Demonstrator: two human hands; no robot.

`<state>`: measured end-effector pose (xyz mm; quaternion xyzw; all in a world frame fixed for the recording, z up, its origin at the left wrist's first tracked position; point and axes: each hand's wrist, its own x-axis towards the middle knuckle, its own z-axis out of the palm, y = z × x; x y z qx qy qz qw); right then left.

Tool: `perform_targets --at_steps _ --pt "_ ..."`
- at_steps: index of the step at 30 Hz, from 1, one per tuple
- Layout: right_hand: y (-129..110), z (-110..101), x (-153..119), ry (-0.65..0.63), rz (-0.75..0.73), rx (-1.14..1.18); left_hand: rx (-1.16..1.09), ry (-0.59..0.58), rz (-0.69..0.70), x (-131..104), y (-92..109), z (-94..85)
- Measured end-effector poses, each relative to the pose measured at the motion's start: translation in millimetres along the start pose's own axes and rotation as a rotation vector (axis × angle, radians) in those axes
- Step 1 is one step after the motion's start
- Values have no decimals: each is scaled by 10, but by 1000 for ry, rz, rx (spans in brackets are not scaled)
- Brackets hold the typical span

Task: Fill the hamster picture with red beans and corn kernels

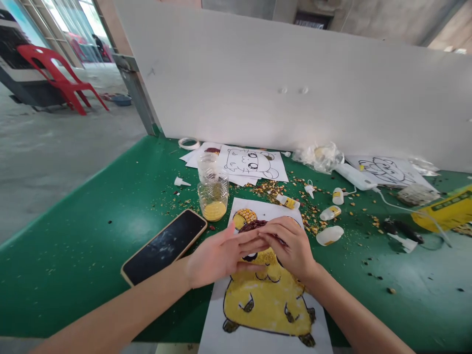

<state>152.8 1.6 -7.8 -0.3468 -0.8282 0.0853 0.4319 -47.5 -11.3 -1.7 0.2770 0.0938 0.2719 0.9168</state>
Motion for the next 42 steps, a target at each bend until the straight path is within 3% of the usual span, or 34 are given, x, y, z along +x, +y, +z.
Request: perform_targets --at_steps 14,23,32,42 --pt "-19 -75 -26 49 42 72 -10 18 6 0 -8 -16" --pt "30 -51 -38 -16 -85 -39 -175 12 -57 -18 8 33" --pt "-51 -49 1 -61 -4 -18 -197 2 -61 0 -17 29" --pt "-24 -72 -44 39 6 23 -216 4 -53 -9 -10 3"
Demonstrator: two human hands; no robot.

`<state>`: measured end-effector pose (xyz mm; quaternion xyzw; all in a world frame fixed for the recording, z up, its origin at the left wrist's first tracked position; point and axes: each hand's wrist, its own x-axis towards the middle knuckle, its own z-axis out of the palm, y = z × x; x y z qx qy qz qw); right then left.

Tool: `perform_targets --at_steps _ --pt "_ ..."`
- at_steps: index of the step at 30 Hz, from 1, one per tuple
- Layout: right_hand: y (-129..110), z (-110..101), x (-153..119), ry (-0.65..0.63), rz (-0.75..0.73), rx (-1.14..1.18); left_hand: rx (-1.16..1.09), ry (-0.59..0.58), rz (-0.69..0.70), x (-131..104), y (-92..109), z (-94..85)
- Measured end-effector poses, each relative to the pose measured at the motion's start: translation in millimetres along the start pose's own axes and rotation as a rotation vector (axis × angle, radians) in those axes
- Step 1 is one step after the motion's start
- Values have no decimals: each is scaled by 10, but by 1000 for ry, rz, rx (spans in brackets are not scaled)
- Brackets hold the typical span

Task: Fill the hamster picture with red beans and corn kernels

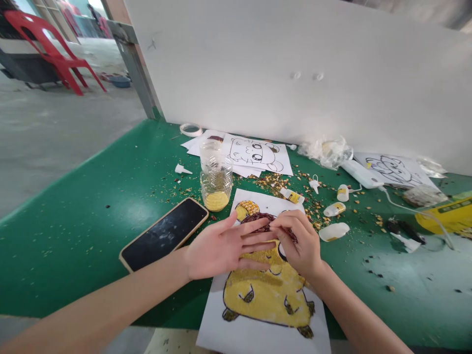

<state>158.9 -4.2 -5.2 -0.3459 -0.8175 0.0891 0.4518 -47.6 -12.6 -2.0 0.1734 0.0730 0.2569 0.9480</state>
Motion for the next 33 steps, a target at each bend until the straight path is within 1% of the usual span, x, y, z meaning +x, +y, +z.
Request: perform_targets --at_steps 4,8,11,13,18,23,25,29,33 --pt "11 13 -3 -26 -66 -6 -6 -8 -20 1 -10 10" --pt "-6 36 13 -81 -126 -96 8 -29 -44 -7 -15 24" --pt "-30 51 23 -116 -107 -155 17 -44 -46 -2 -19 19" --pt "-43 52 29 -123 -72 -149 24 -54 -38 7 -22 16" --pt "-48 23 43 -73 5 -103 35 -46 -39 16 -21 13" --pt "-37 -16 42 9 35 -68 32 -34 -40 9 -16 -10" --pt "-34 -24 32 13 19 -51 52 -37 -40 8 -18 -9" --pt "-42 -5 11 -50 -55 -8 138 -50 -32 9 -30 24" --pt "-85 45 25 -121 -41 4 272 -70 -23 16 -40 65"
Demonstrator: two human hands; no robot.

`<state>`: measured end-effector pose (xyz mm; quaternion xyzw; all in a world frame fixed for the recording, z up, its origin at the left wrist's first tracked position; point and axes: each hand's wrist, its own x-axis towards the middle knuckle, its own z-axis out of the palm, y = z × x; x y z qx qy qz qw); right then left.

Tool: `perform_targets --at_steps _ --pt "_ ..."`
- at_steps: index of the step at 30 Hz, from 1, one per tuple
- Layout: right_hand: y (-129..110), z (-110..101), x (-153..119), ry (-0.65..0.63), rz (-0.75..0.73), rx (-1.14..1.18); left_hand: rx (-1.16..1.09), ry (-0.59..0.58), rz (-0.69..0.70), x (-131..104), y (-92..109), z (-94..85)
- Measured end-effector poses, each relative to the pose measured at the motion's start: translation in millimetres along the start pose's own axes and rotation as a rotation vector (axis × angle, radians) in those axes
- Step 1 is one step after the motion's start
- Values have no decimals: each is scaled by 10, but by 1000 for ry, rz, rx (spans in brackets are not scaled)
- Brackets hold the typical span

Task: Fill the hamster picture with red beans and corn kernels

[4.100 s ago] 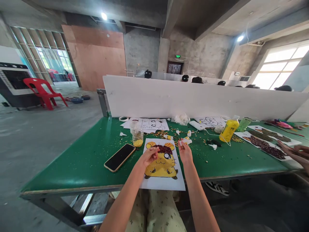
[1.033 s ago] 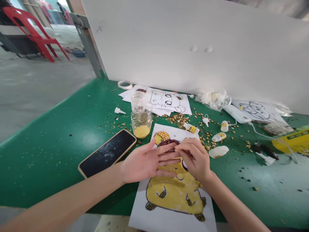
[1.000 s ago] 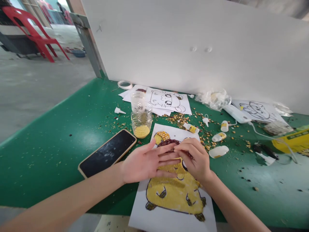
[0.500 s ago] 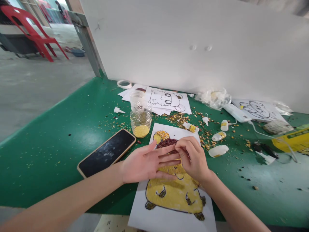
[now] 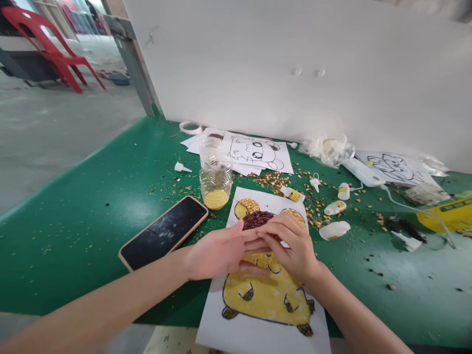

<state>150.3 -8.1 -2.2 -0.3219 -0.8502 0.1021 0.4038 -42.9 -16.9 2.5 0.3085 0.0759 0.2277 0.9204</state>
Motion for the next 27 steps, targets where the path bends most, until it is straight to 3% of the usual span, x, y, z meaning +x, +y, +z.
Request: perform_targets --at_steps 6,13,23,27 --pt "-34 -1 38 -82 15 -43 143 9 -15 16 6 17" --pt "6 -62 5 -18 39 -1 176 -9 0 26 8 15" --pt "-12 -7 11 -177 -28 -113 239 -1 7 29 -21 -15" --pt "-4 -31 16 -155 0 -108 235 -17 3 30 -32 -39"
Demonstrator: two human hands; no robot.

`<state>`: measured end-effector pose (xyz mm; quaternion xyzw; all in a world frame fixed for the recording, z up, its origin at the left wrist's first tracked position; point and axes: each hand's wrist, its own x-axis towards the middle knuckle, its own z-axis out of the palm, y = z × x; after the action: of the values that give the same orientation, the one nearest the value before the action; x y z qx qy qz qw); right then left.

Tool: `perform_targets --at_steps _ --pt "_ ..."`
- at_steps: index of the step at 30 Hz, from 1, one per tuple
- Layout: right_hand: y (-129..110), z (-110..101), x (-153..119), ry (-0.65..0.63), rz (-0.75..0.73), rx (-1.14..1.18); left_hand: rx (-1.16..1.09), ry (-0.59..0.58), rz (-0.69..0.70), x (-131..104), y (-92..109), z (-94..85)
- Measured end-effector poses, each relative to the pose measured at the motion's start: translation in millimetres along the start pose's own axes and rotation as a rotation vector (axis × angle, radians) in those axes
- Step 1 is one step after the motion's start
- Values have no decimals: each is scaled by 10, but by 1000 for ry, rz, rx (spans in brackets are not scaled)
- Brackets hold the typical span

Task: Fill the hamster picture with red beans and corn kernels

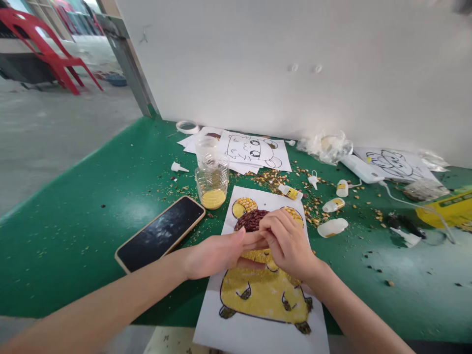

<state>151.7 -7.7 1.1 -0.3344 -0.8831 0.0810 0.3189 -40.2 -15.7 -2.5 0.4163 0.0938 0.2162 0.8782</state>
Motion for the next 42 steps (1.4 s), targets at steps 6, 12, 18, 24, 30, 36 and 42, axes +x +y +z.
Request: perform_targets --at_steps 6,12,18,24,30,36,42 --pt "30 -77 -11 101 23 69 -38 10 17 -6 -4 -15" --pt "65 -112 -15 157 29 85 -39 13 29 -25 47 -12" --pt "88 -109 -26 159 -25 53 -64 20 29 -52 62 -3" --pt "76 -82 -18 94 3 34 -63 1 35 -50 44 16" --pt "64 -88 -9 77 46 94 3 15 24 -45 59 16" --pt "68 -106 -1 98 67 50 29 16 28 -57 69 11" --pt "82 -126 -5 173 85 72 30 13 34 -53 64 -1"
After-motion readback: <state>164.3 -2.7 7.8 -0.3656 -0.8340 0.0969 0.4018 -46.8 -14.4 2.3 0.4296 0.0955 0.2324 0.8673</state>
